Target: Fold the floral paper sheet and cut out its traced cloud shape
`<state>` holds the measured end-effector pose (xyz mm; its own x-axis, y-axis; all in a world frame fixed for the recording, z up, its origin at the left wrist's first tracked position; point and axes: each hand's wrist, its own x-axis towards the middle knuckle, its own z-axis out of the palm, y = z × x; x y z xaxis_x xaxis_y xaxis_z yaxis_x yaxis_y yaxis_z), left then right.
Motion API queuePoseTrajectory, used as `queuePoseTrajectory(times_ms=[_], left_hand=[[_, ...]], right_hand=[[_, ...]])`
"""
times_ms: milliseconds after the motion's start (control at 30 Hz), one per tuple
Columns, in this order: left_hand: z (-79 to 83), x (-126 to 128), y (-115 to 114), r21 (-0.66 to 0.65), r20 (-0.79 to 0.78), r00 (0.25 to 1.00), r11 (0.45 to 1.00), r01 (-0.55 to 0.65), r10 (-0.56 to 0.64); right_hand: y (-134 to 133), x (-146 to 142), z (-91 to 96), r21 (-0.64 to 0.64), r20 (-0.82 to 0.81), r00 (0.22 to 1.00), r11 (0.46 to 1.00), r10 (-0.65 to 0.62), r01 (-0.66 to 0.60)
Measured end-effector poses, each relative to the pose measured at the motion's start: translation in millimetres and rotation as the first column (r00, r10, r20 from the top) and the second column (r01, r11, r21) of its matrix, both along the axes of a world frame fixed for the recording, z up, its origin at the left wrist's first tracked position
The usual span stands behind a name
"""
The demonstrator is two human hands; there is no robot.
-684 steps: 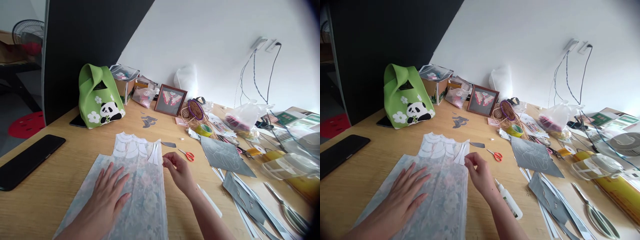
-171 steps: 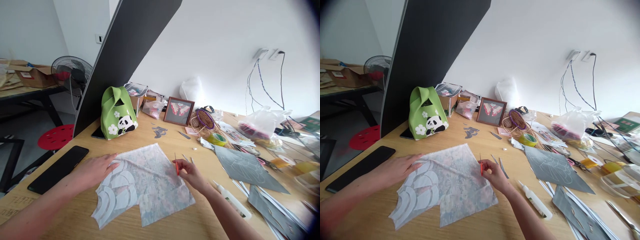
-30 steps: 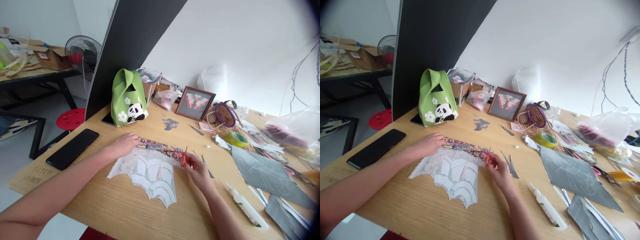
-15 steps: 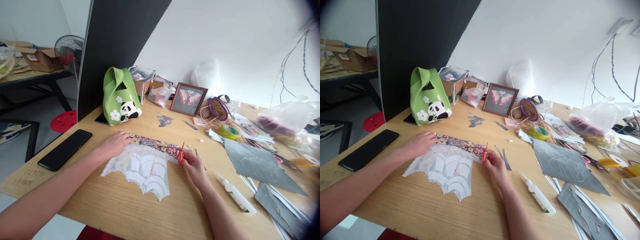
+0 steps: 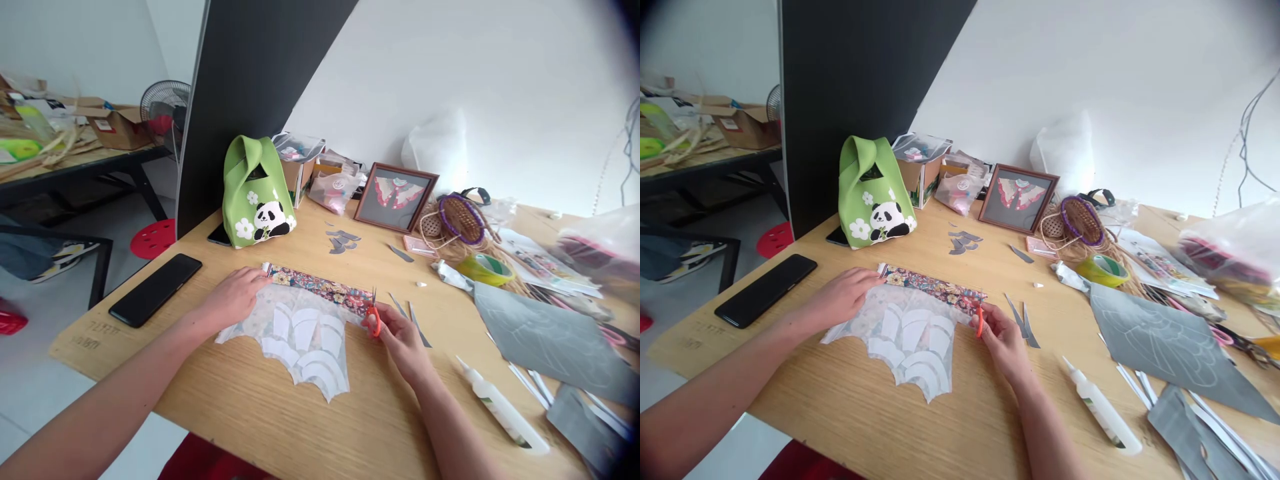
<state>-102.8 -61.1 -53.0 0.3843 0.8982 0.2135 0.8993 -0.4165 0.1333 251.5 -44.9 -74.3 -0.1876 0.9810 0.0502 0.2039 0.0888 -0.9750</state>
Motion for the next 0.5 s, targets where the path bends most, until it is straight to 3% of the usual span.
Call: queuePoseTrajectory(times_ms=[300, 500], left_hand=[[8.9, 10.7, -52.9, -0.011, 0.124, 0.991, 0.998, -0.055, 0.056], [-5.2, 39.6, -90.4, 0.073, 0.201, 0.976, 0.995, 0.064, -0.078]], right_hand=[[-2.5, -2.4, 3.3, 0.001, 0.005, 1.000, 1.000, 0.012, -0.012], [-4.7, -4.5, 4.0, 0.016, 0.000, 1.000, 1.000, 0.007, -0.007]])
